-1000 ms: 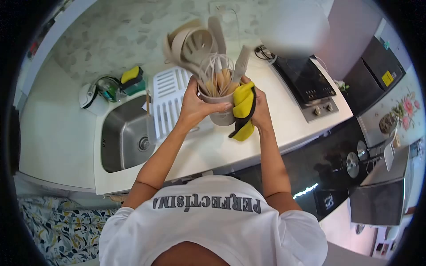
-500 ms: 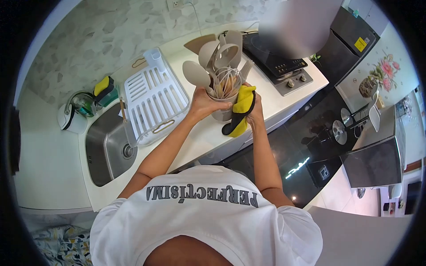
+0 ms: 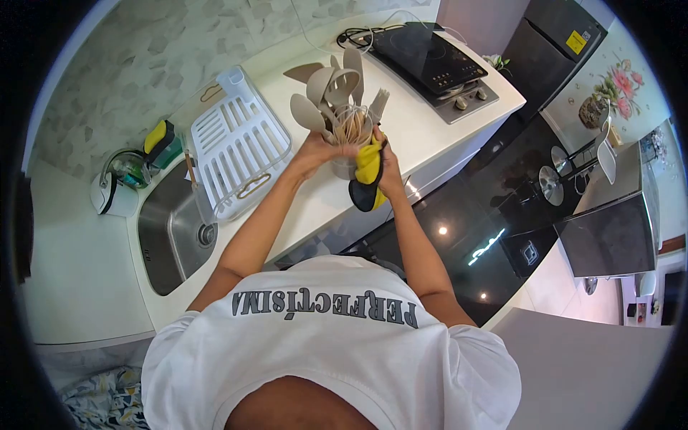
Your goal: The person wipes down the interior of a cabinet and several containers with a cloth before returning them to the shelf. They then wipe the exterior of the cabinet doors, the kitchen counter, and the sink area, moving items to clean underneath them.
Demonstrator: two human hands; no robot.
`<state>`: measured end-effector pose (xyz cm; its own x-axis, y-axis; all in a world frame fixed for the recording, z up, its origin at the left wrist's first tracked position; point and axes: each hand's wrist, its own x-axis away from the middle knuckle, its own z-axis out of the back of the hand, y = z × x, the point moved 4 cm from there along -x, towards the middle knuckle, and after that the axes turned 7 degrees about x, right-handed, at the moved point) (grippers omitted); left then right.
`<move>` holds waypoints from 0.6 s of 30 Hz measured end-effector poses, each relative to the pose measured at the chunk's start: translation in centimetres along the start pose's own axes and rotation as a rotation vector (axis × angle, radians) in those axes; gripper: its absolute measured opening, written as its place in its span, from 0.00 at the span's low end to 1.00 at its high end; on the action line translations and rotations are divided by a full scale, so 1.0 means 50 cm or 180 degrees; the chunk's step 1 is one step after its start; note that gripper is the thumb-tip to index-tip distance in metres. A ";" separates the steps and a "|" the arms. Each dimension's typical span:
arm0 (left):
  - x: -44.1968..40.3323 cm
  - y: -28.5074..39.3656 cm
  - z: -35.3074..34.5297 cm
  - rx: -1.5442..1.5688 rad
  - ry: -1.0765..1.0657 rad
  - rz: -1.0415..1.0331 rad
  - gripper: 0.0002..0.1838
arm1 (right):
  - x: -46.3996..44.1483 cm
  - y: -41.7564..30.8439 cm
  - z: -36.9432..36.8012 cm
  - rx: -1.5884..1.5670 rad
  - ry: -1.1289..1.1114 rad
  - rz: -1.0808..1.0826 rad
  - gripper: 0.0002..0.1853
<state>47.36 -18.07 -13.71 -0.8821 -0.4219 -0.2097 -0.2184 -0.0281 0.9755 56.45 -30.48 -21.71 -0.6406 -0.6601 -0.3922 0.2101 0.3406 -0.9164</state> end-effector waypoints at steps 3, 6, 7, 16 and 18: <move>-0.005 -0.011 -0.001 0.0213 -0.0173 0.0359 0.45 | 0.027 0.012 -0.034 0.0716 0.0247 0.0564 0.51; -0.002 0.002 -0.015 -0.0010 -0.0085 0.0281 0.39 | 0.031 -0.062 -0.073 0.1787 0.0672 0.0833 0.50; -0.008 -0.012 -0.012 -0.0011 -0.0095 0.0280 0.39 | 0.020 -0.071 -0.085 0.1892 0.1054 0.0938 0.47; -0.001 -0.009 -0.002 -0.0582 -0.0020 0.0277 0.36 | 0.062 -0.037 -0.085 0.2164 0.1086 0.0658 0.42; 0.000 -0.008 -0.003 -0.0595 -0.0020 0.0229 0.37 | 0.058 -0.027 -0.064 0.1665 0.0948 0.0563 0.41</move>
<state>47.54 -18.19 -14.10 -0.8953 -0.4233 -0.1387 -0.0738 -0.1662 0.9833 51.96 -30.71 -21.37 -0.7255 -0.3833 -0.5716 0.6171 0.0052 -0.7868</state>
